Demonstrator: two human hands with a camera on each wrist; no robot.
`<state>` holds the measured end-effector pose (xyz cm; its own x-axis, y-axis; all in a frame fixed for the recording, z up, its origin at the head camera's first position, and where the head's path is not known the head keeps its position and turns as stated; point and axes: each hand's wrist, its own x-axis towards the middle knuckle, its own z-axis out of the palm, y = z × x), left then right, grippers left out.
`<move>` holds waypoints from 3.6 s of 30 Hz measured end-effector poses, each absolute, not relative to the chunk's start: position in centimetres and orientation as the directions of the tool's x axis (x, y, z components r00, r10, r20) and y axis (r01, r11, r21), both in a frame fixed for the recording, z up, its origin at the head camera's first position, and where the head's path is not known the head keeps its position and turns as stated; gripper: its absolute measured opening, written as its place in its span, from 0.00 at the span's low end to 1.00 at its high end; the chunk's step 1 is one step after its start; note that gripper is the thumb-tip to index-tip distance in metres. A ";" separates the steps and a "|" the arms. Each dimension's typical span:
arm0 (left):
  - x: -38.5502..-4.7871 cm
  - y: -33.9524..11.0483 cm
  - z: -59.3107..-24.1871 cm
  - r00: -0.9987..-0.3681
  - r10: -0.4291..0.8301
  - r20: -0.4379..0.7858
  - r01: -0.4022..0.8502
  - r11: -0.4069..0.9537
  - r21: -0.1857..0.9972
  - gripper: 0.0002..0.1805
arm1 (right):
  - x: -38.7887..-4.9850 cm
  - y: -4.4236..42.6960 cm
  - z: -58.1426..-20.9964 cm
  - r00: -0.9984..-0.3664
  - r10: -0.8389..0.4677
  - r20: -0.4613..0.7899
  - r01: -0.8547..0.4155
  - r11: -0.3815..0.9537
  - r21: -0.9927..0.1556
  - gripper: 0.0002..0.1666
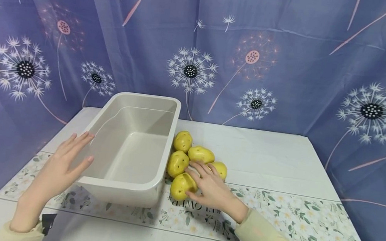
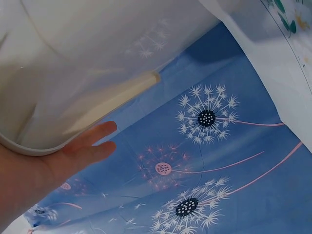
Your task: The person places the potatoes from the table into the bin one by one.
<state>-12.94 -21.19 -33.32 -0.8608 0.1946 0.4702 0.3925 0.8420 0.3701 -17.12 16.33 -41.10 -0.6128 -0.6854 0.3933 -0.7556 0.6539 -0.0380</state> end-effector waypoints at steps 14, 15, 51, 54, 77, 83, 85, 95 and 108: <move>-12.7 -21.0 -33.1 -0.864 0.197 0.463 0.375 0.865 0.333 0.28 | -17.2 15.9 -41.9 -0.613 -0.725 0.315 -0.767 0.641 -0.017 0.40; -12.7 -21.0 -33.1 -0.864 0.199 0.462 0.376 0.866 0.330 0.28 | -17.2 15.9 -41.9 -0.613 -0.728 0.309 -0.767 0.641 -0.011 0.40; -12.9 -21.1 -33.1 -0.869 0.226 0.441 0.381 0.874 0.303 0.27 | -17.6 14.7 -42.8 -0.580 -0.778 0.242 -0.791 0.609 0.063 0.47; -12.8 -21.1 -33.1 -0.871 0.223 0.437 0.376 0.876 0.303 0.27 | -17.6 14.5 -42.9 -0.576 -0.780 0.245 -0.793 0.606 0.063 0.47; -12.8 -21.0 -33.1 -0.875 0.221 0.431 0.373 0.875 0.309 0.26 | -17.6 14.6 -43.2 -0.583 -0.776 0.242 -0.788 0.613 0.065 0.48; -12.8 -21.0 -33.0 -0.874 0.222 0.433 0.375 0.874 0.309 0.27 | -17.7 14.5 -43.3 -0.583 -0.772 0.252 -0.786 0.614 0.062 0.48; -12.8 -21.0 -33.0 -0.875 0.220 0.432 0.373 0.874 0.310 0.27 | -17.7 14.5 -43.3 -0.584 -0.771 0.255 -0.786 0.615 0.062 0.47; -12.9 -20.9 -32.9 -0.875 0.221 0.431 0.377 0.869 0.319 0.26 | -17.9 14.7 -43.2 -0.576 -0.768 0.280 -0.784 0.616 0.078 0.47; -12.8 -21.0 -33.0 -0.876 0.218 0.431 0.373 0.872 0.316 0.27 | -17.9 14.8 -42.9 -0.568 -0.755 0.327 -0.786 0.616 0.056 0.44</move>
